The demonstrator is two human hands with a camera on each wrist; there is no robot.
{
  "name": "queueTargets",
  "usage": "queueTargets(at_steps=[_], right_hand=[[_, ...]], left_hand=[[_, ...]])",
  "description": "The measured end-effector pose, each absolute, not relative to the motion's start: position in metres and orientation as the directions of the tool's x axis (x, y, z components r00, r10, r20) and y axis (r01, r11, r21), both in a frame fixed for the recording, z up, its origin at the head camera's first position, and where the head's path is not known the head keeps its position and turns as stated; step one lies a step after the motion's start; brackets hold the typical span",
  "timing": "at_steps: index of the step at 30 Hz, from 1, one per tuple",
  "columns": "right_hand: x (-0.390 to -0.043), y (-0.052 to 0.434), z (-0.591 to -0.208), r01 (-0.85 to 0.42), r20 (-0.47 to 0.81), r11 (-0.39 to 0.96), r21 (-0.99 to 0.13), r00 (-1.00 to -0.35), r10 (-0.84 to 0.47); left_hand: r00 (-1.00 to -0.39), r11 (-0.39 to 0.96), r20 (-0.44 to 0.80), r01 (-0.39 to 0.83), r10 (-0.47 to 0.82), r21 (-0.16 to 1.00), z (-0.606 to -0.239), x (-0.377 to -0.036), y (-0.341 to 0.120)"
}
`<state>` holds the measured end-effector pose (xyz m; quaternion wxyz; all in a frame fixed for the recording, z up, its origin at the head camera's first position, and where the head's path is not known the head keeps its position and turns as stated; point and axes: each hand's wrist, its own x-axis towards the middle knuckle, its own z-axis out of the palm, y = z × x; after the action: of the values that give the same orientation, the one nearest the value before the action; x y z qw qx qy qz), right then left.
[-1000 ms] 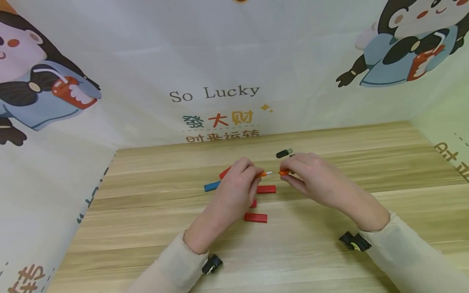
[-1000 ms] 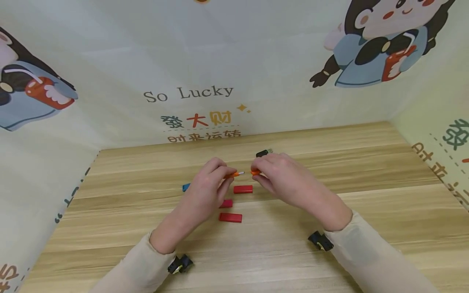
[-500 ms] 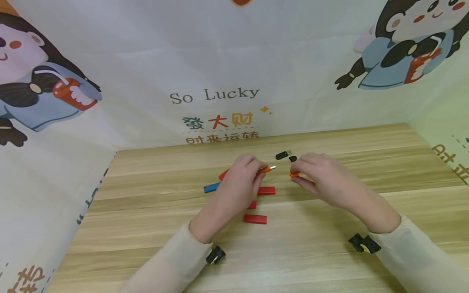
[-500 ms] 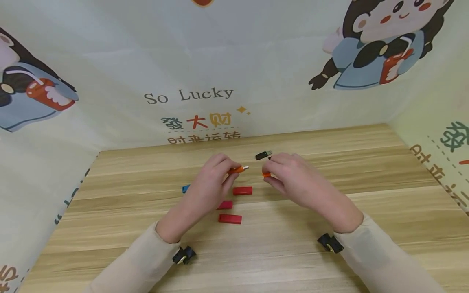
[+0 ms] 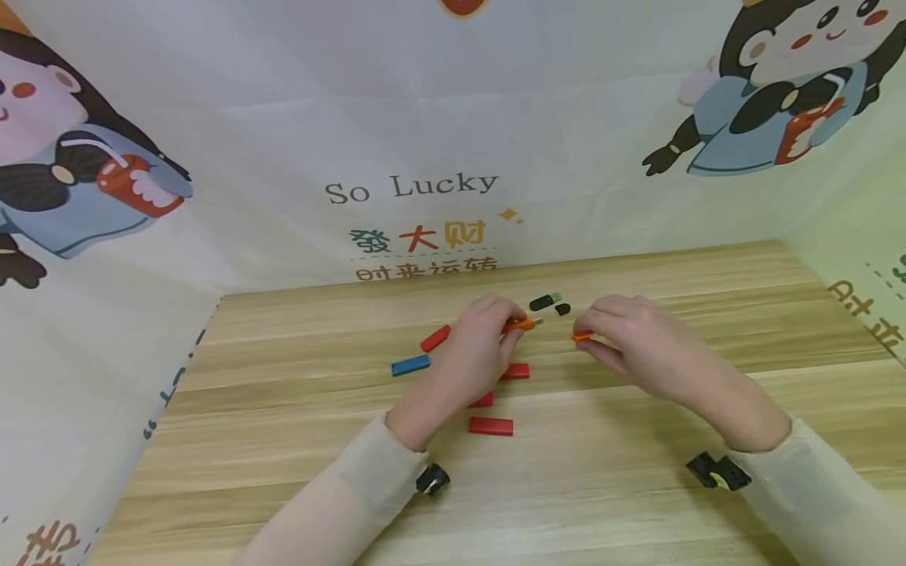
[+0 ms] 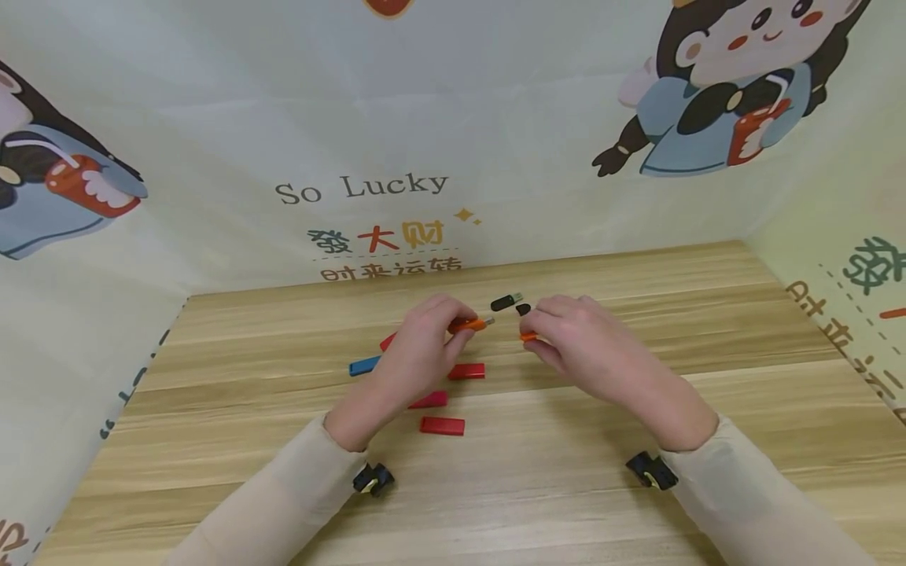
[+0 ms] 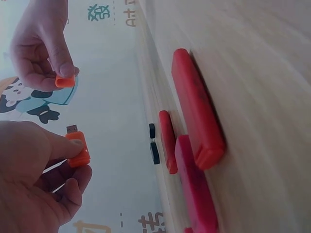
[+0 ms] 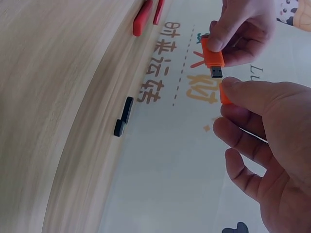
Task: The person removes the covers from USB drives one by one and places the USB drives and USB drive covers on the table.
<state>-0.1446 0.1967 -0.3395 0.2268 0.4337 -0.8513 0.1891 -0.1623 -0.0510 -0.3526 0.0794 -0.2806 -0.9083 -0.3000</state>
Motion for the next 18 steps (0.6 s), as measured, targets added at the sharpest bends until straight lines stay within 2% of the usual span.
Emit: queueTargets(at_steps=[18], right_hand=[[-0.145,0.206,-0.338,-0.808,0.543,0.579,-0.110,-0.537,-0.646]], left_hand=[[-0.885,0.748,0.149,0.454,0.441,0.485,-0.350,-0.191,-0.023]])
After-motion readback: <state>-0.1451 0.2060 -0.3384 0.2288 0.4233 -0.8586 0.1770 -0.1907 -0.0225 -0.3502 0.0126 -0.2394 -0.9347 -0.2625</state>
